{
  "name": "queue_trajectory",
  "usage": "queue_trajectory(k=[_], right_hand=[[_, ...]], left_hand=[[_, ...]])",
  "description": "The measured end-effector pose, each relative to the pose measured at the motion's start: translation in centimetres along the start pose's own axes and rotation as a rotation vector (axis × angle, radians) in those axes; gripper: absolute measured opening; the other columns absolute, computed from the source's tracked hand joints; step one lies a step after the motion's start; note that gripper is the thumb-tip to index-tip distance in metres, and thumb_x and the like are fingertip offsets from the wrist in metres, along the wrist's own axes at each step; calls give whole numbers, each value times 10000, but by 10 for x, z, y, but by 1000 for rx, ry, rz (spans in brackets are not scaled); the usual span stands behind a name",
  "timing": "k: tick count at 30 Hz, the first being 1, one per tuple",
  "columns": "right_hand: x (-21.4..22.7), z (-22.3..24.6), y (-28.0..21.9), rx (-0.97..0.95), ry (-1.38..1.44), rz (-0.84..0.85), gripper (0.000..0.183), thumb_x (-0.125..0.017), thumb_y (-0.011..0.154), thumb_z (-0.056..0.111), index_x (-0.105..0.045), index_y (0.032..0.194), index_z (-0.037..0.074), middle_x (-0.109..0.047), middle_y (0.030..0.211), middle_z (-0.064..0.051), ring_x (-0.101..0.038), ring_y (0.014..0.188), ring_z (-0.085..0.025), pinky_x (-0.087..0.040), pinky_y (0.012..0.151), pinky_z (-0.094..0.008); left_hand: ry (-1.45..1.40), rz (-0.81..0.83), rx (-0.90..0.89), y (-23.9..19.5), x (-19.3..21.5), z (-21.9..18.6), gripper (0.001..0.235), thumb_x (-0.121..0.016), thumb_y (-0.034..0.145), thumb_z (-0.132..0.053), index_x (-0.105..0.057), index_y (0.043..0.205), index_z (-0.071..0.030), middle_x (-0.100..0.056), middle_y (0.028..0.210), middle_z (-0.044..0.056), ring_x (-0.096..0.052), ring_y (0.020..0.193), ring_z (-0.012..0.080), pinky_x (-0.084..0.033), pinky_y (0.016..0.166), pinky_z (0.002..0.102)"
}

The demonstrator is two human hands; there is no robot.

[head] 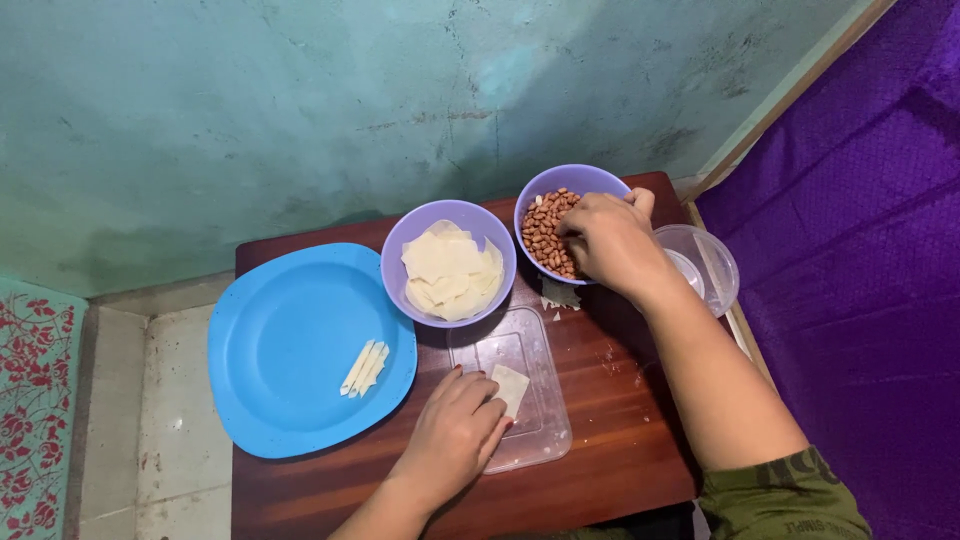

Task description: The person places a thin sheet of dough on a clear plastic tray and adds a few peanuts from a bowl. They then roll the dough into a tight cylinder by hand and place the finished roll onto a blue plate. This process is repeated multiple times.

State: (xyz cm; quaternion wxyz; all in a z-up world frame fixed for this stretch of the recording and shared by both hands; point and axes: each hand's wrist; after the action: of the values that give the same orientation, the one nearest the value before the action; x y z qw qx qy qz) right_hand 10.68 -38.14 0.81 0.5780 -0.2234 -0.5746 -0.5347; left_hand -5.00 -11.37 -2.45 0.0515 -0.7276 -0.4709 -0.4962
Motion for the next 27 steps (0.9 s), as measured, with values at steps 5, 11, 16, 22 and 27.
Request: queue_trajectory(k=[5, 11, 16, 22, 27], right_hand=[[-14, -9, -3, -35, -74, 83, 136, -784, 742, 144, -796, 877, 145, -693, 875, -37, -642, 825, -252, -317, 916, -456], [-5, -11, -2, -59, -65, 68, 190, -799, 735, 115, -790, 922, 145, -729, 943, -18, -641, 866, -237, -306, 905, -438], [-2, -10, 7, -47, -70, -32, 178, -785, 750, 86, -801, 919, 138, -707, 947, -61, -581, 814, -249, -303, 879, -410], [-25, -7, 15, 23, -30, -18, 223, -780, 735, 92, -810, 951, 136, -698, 902, -27, -613, 839, -234, -296, 916, -454], [-25, -6, 11, -17, -25, -11, 84, -710, 785, 47, -750, 788, 120, -705, 861, -15, -622, 828, -237, -294, 918, -437]], left_hand=[[-4, 8, 1, 0, -1, 1, 95, -726, 845, -114, -678, 854, -32, -640, 1084, 112, -614, 1127, 321, -424, 1089, 496], [3, -5, -2, -1, -2, 2, 100, -729, 850, -123, -679, 834, -37, -644, 1084, 105, -615, 1132, 320, -421, 1092, 494], [-10, -16, -9, 1, 1, 1, 101, -733, 843, -113, -682, 828, -28, -649, 1078, 114, -622, 1118, 321, -434, 1084, 485], [-5, -24, -12, 0, 0, 3, 105, -729, 850, -121, -683, 831, -28, -650, 1074, 117, -620, 1109, 329, -434, 1076, 482], [-16, -46, -22, -1, -1, 4, 121, -734, 833, -123, -688, 894, -29, -649, 1063, 112, -617, 1083, 321, -437, 1073, 476]])
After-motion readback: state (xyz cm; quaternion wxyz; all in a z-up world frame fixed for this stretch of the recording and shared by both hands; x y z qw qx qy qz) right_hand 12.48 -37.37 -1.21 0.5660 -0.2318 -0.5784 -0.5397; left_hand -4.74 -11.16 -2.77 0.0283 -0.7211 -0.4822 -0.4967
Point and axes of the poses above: each hand's wrist, its own y-axis towards the middle knuckle, its own x-axis out of the back of the hand, z = x × y
